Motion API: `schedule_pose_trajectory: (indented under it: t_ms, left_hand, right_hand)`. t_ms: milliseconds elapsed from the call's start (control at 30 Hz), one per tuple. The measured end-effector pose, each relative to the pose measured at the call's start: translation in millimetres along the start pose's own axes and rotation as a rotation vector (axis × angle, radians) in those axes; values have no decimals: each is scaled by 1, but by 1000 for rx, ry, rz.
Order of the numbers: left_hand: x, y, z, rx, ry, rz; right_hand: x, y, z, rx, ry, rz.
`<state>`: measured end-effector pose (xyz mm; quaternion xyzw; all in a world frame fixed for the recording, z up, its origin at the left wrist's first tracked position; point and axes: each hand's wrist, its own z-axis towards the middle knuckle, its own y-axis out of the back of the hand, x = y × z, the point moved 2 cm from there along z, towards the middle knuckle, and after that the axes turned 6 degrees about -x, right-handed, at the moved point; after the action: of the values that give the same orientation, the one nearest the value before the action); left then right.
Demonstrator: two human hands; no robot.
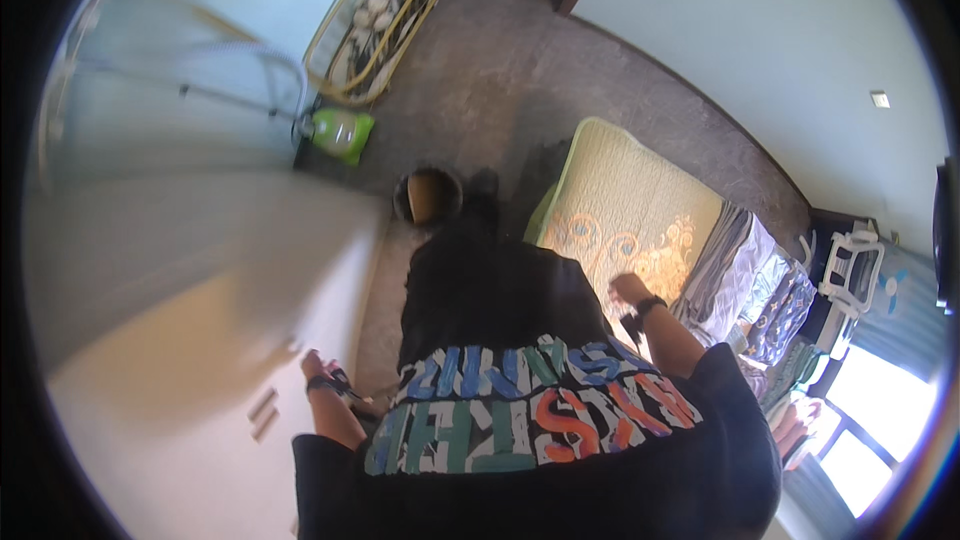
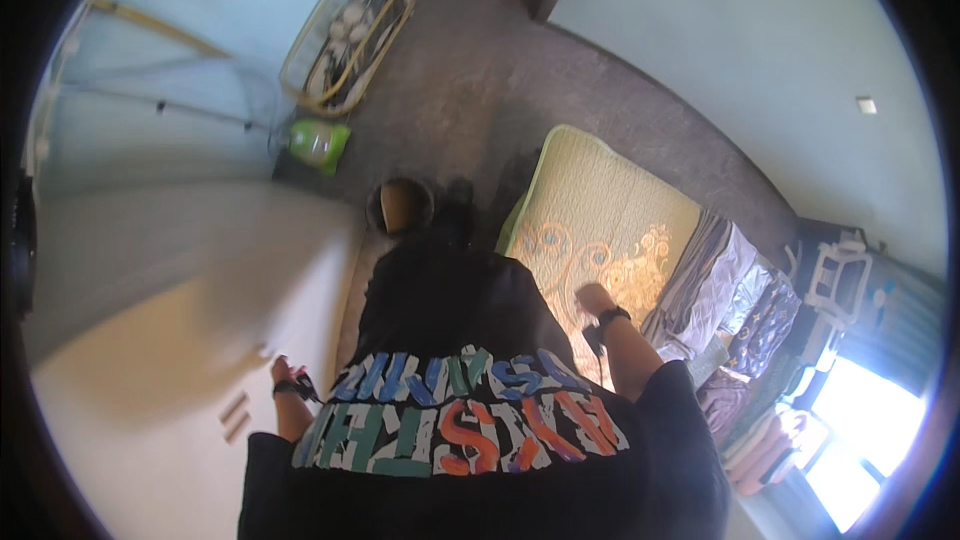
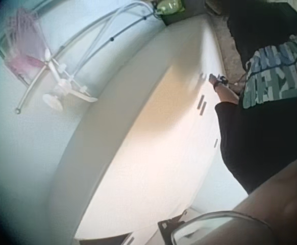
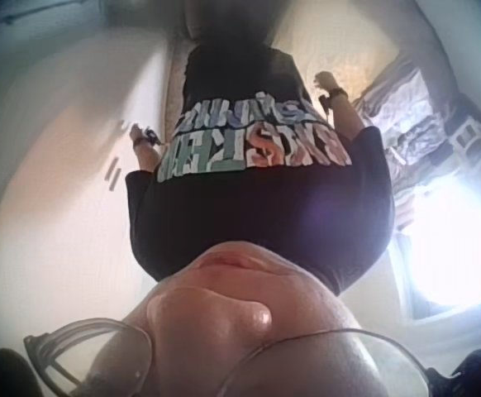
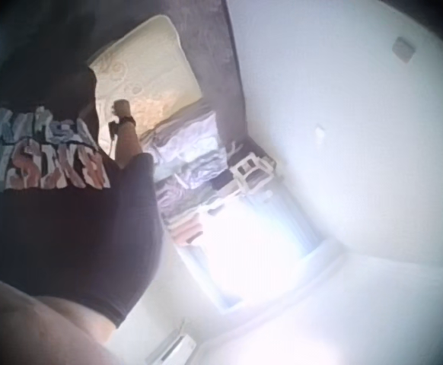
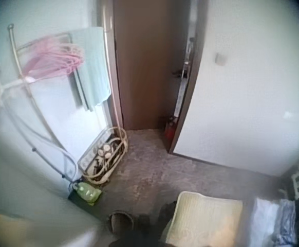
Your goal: The person cleans a small electric desk fan by hand with a cloth, wiping the blades and the center of the fan grille.
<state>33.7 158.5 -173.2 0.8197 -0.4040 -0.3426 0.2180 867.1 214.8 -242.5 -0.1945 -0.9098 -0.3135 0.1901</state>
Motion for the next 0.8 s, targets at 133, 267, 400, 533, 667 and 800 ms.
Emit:
schedule_pose_trajectory:
  t_ms: [133, 267, 400, 533, 667, 800]
  left_hand:
    - [-69, -146, -34, 687, -332, 365]
    - [-174, -331, -211, 597, -1477, 1052]
    - [-268, -445, -426, 935, -1737, 965]
    - [-316, -519, -624, 1098, -2180, 1011]
    - [-321, -580, -787, 1454, -2496, 997]
    - [-289, -609, -950, 1699, -3029, 995]
  right_hand:
    - [-4, 31, -4, -80, -103, 94]
    - [34, 87, 3, -386, -392, 589]
    - [40, 116, 41, -395, -450, 670]
    - [4, 94, 103, -305, -171, 348]
    - [-3, 134, 142, -349, -181, 11]
    - [-12, 187, 154, -556, -401, 820]
